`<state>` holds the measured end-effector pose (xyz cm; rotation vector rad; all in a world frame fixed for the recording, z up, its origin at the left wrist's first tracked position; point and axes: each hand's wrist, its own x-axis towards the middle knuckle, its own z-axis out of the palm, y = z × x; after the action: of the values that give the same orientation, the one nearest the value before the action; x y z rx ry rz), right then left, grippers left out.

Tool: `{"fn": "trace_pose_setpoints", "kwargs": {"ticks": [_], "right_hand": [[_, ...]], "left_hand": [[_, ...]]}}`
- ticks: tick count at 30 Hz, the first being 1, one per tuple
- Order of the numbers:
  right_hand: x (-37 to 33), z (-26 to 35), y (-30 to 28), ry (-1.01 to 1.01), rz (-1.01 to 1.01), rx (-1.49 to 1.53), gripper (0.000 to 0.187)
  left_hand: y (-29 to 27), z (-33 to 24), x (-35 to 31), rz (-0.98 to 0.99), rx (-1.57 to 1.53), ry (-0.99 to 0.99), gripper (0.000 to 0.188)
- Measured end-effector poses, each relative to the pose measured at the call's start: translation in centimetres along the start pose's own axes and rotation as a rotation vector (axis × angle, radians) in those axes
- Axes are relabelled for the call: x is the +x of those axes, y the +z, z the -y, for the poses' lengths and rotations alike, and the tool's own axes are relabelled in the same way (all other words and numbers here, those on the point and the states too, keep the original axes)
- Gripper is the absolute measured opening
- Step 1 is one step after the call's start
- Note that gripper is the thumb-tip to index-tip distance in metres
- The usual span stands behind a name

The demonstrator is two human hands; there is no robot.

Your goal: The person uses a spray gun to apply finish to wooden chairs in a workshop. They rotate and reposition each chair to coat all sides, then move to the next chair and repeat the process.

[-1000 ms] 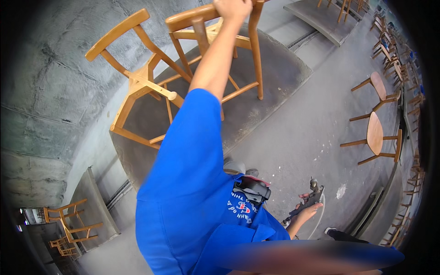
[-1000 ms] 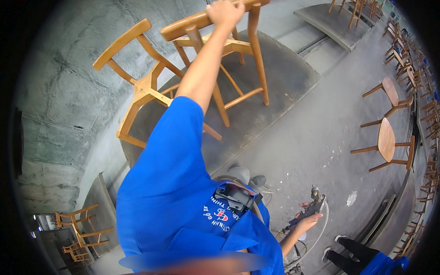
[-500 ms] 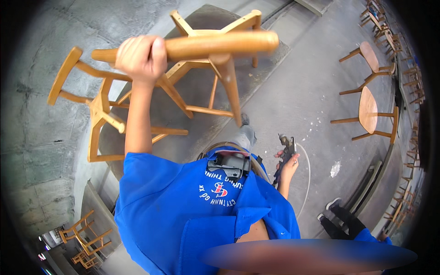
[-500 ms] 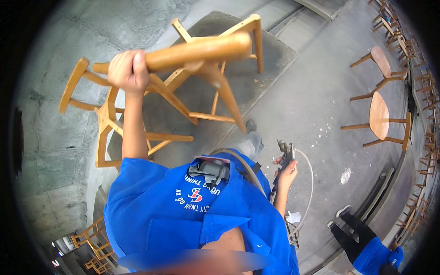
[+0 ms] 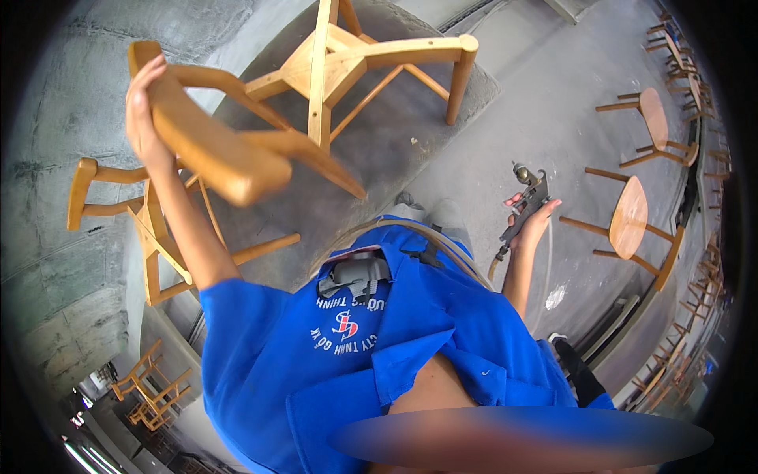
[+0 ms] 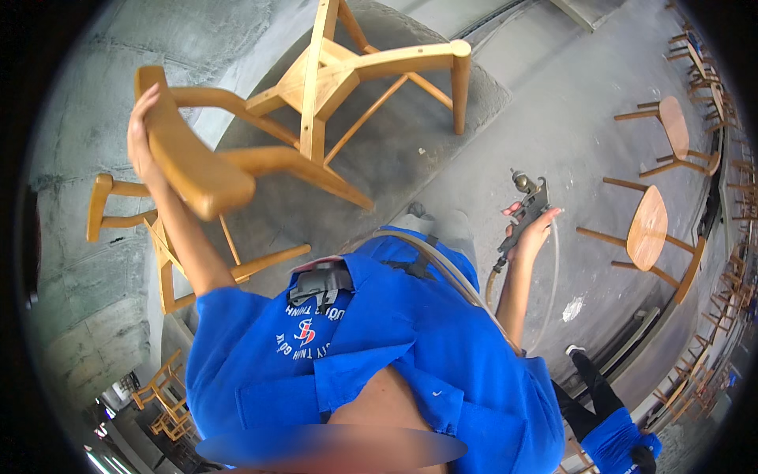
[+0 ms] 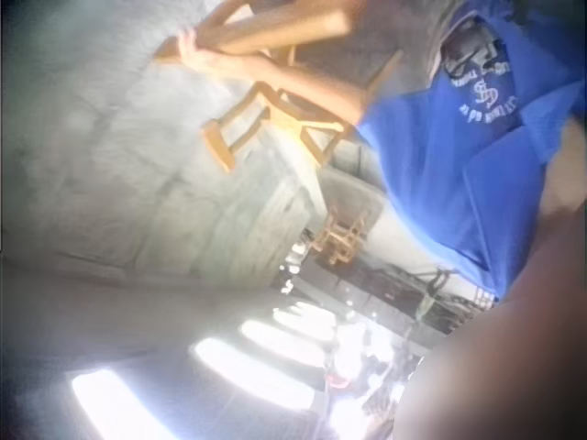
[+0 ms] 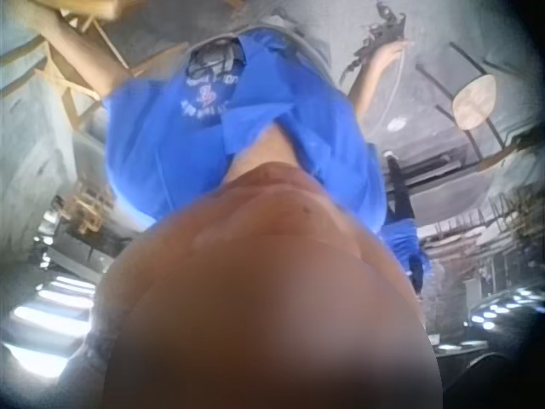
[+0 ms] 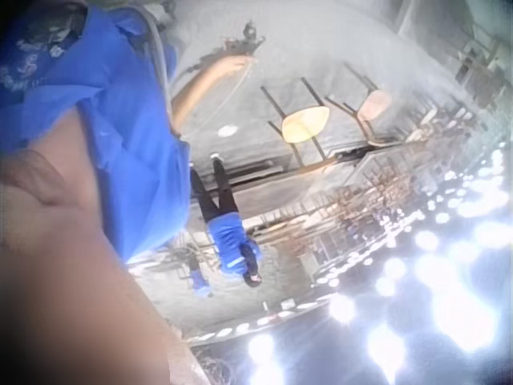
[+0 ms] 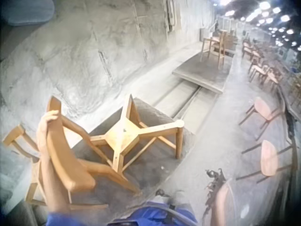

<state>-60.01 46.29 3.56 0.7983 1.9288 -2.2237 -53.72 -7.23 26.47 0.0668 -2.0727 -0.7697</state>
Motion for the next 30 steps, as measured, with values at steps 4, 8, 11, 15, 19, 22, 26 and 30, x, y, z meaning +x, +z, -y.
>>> {"fn": "trace_pose_setpoints", "kwargs": {"ticks": [4,8,11,15,19,22,26,30], "right_hand": [[6.9,4.8,4.1,-0.056,0.199,-0.1,0.076],[13.6,9.3,11.6,-0.022,0.393,-0.17,0.078],[17.1,13.2,17.8,-0.065,0.624,-0.01,0.081],[20.9,15.7,24.2,0.092,0.851,0.182,0.085],[26.3,13.5,31.1,0.188,0.951,0.107,0.084],[29.7,9.2,32.7,0.259,0.839,-0.038,0.083],[33.5,3.5,30.4,0.284,0.639,-0.198,0.079],[36.1,0.3,24.9,0.287,0.573,-0.326,0.075]], "left_hand": [[1.0,-9.2,-4.6,0.135,-0.073,0.086,0.074],[4.7,-14.6,-9.0,-0.155,0.473,0.065,0.039],[6.5,-14.0,-8.2,-0.333,0.334,0.037,0.027],[7.2,-13.6,-6.4,-0.396,0.356,0.005,0.028],[7.1,-13.6,-5.2,-0.429,0.361,-0.029,0.027],[7.4,-13.4,-4.4,-0.454,0.34,-0.071,0.027],[7.7,-12.9,-3.2,-0.558,0.262,-0.071,0.029],[6.2,-11.8,-1.8,-0.534,0.149,-0.093,0.031]]}}
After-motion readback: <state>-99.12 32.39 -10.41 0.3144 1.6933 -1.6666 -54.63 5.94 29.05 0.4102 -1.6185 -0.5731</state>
